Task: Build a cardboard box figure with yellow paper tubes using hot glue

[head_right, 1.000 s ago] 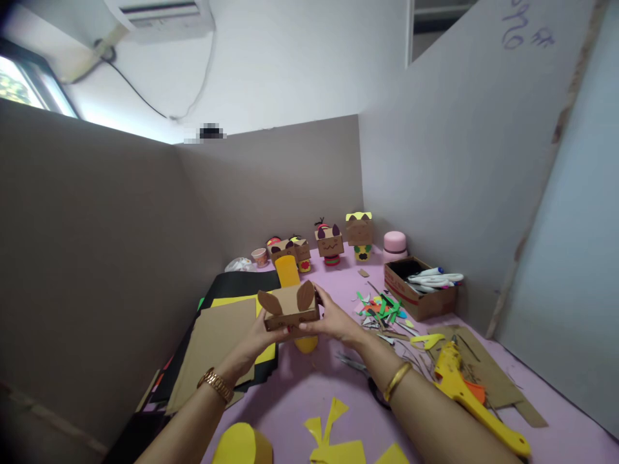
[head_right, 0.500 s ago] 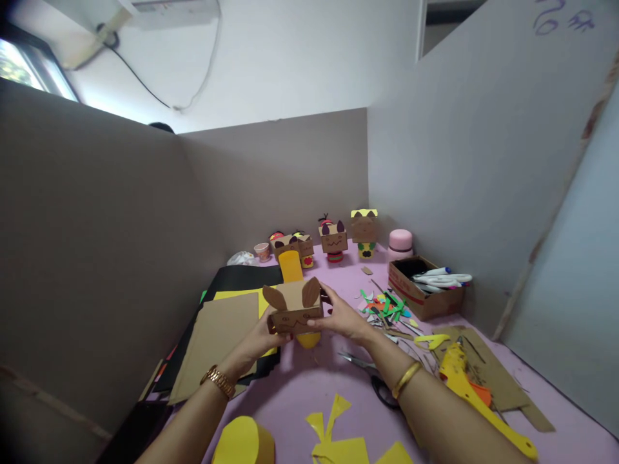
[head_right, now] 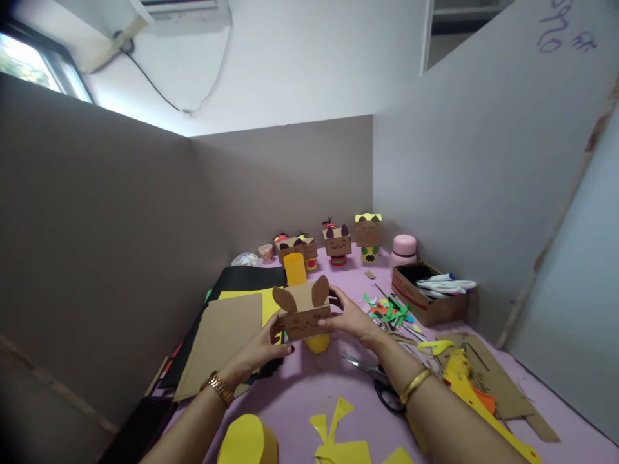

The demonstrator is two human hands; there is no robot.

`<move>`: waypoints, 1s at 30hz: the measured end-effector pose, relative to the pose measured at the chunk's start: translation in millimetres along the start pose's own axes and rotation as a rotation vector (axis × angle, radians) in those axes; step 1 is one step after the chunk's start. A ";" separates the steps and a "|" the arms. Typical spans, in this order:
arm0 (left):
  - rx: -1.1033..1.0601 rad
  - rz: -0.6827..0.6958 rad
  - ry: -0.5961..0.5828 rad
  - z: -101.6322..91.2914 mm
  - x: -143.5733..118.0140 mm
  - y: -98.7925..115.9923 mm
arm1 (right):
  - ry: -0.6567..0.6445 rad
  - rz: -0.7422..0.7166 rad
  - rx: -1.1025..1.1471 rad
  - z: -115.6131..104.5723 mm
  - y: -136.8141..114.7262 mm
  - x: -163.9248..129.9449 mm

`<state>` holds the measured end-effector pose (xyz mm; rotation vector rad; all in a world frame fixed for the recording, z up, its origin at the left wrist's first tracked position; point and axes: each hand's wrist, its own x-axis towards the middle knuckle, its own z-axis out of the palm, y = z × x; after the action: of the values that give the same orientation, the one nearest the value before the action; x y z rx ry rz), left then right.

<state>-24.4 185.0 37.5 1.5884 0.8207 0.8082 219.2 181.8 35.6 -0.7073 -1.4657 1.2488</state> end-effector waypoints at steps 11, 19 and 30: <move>0.011 0.065 0.031 10.5 4.6 20.1 | -0.032 0.032 0.027 -3.4 -5.5 -6.0; -0.009 0.008 0.161 19.0 13.0 60.8 | 0.004 0.142 0.162 -5.1 -22.2 5.5; -0.074 0.092 0.158 24.5 -4.4 77.0 | -0.116 0.050 0.239 -4.2 -17.6 -4.3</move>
<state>0.7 158.0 109.5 1.5191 0.8253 1.0292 227.6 174.4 50.4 -0.5211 -1.3689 1.4953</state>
